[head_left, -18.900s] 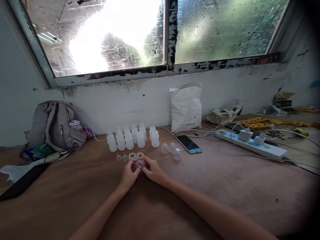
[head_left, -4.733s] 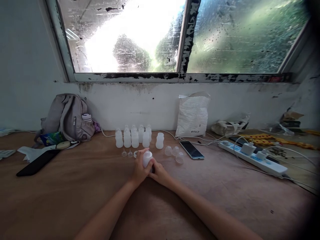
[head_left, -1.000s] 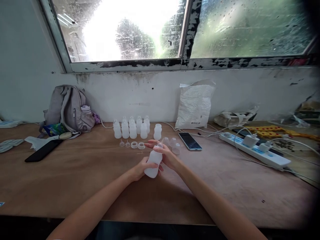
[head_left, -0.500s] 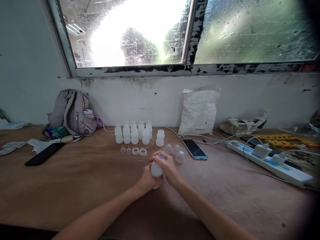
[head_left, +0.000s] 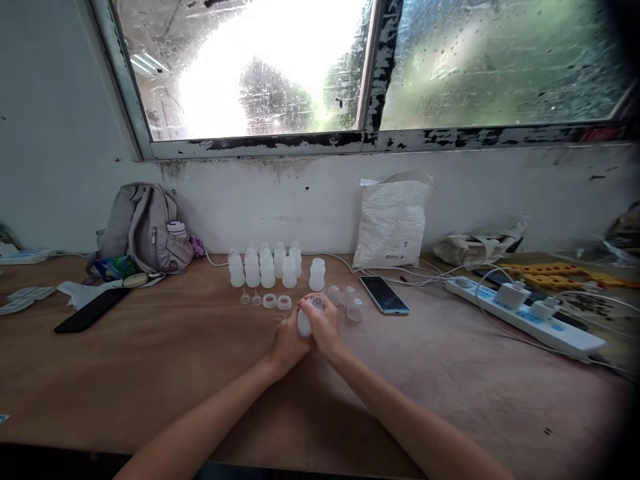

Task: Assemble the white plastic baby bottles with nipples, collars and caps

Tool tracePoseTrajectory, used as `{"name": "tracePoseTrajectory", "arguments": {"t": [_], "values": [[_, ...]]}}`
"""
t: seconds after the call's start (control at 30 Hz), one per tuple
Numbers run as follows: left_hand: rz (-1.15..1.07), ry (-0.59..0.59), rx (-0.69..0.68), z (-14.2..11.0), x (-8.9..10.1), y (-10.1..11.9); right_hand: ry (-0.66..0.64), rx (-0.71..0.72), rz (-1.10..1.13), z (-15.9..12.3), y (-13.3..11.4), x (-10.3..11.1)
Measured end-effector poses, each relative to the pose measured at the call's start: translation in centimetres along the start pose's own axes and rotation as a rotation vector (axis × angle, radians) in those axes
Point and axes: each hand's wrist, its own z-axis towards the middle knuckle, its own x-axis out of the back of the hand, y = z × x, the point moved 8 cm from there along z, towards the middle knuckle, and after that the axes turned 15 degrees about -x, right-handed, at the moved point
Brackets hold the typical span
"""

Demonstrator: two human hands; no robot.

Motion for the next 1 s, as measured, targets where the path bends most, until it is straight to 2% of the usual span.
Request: {"name": "tracePoseTrajectory", "arguments": {"t": [0.17,0.3,0.43,0.6,0.7,0.77,0.87,0.93,1.0], "values": [[0.106,0.048,0.056,1.5,0.4,-1.8,0.086,0.022,-0.028,2.9,0.6,-1.3],[0.098,0.059,0.106,2.0,0.4,-2.5,0.167,-0.029,-0.046,4.5,1.6,-1.4],[0.104,0.040,0.145,2.1,0.2,-2.6,0.195,-0.071,0.027,4.9,2.5,-0.9],[0.218,-0.055,0.117,2.2,-0.3,-2.0,0.230,-0.109,0.084,4.7,3.1,-0.5],[0.229,-0.047,0.106,2.2,-0.2,-2.0,0.237,-0.120,0.110,4.6,3.0,-0.7],[0.229,-0.009,0.113,2.3,0.1,-2.3,0.204,-0.116,0.123,4.5,2.7,-1.1],[0.136,0.088,0.141,2.6,0.7,-3.3,-0.016,-0.084,0.146,4.4,1.9,-2.1],[0.020,0.189,0.184,2.7,1.3,-4.4,-0.137,-0.056,0.152,4.3,1.7,-1.9],[-0.071,0.292,0.228,2.6,2.0,-5.4,-0.086,-0.027,0.064,4.5,1.8,-0.3]]}}
